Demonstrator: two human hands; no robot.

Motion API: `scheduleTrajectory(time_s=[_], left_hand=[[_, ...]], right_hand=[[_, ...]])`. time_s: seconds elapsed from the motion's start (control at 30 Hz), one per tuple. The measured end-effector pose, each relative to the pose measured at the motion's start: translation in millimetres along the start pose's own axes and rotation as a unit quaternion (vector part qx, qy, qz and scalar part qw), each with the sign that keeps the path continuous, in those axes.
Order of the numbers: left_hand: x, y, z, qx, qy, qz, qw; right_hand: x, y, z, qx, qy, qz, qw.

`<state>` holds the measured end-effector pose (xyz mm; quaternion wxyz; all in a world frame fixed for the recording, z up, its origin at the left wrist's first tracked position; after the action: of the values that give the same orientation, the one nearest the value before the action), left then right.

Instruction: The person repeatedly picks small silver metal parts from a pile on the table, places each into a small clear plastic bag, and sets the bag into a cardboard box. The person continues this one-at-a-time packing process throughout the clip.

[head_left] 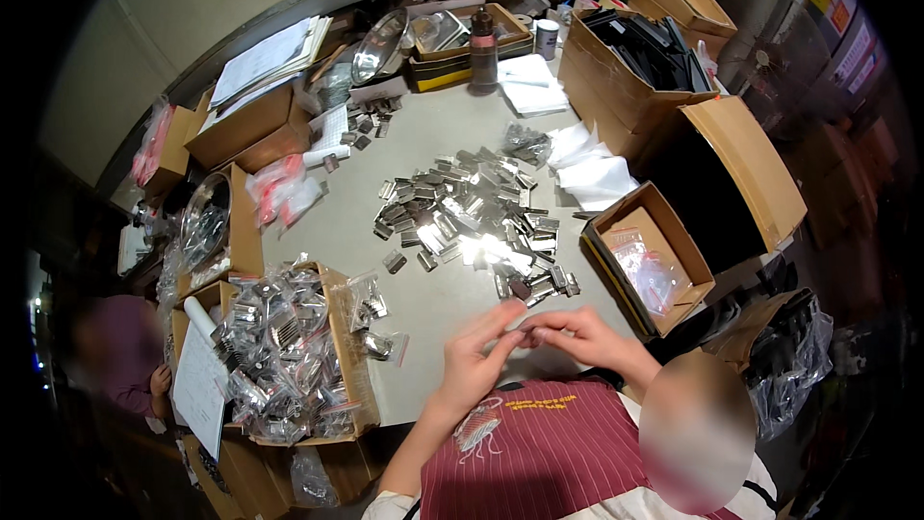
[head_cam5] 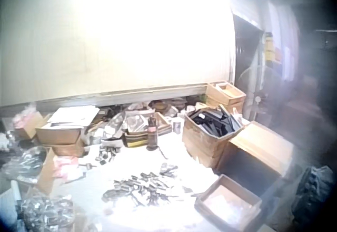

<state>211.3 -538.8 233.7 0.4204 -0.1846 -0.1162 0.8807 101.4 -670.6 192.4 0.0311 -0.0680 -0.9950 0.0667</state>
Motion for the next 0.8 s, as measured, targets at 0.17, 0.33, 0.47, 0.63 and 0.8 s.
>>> scheduleTrajectory(time_s=[0.17,0.33,0.47,0.63,0.8], left_hand=[[5,-13,-17,0.037,-0.080,0.042,0.995],[19,-35,-44,-0.021,-0.226,0.055,0.972],[7,-42,-25,-0.089,-0.054,0.117,0.988],[20,-23,-32,-0.242,0.009,0.075,0.967],[25,-7,-33,-0.243,0.029,0.029,0.969]], right_hand=[[-9,28,1,-0.046,0.056,-0.020,0.997],[-12,37,17,-0.040,0.059,-0.010,0.997],[-15,28,24,0.083,0.072,0.018,0.994],[-16,28,-35,0.210,-0.170,0.067,0.961],[-18,49,-36,0.284,-0.224,0.019,0.932]])
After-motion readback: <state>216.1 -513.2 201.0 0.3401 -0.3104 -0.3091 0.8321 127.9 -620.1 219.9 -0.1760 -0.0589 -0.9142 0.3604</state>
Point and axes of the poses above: each hand's wrist, its own x-axis away from the middle knuckle, its own y-axis out of the palm, z = x × y, the point moved 8 cm from there along -x, towards the middle knuckle, and after that the axes turned 6 degrees about -x, right-handed, at the moved point
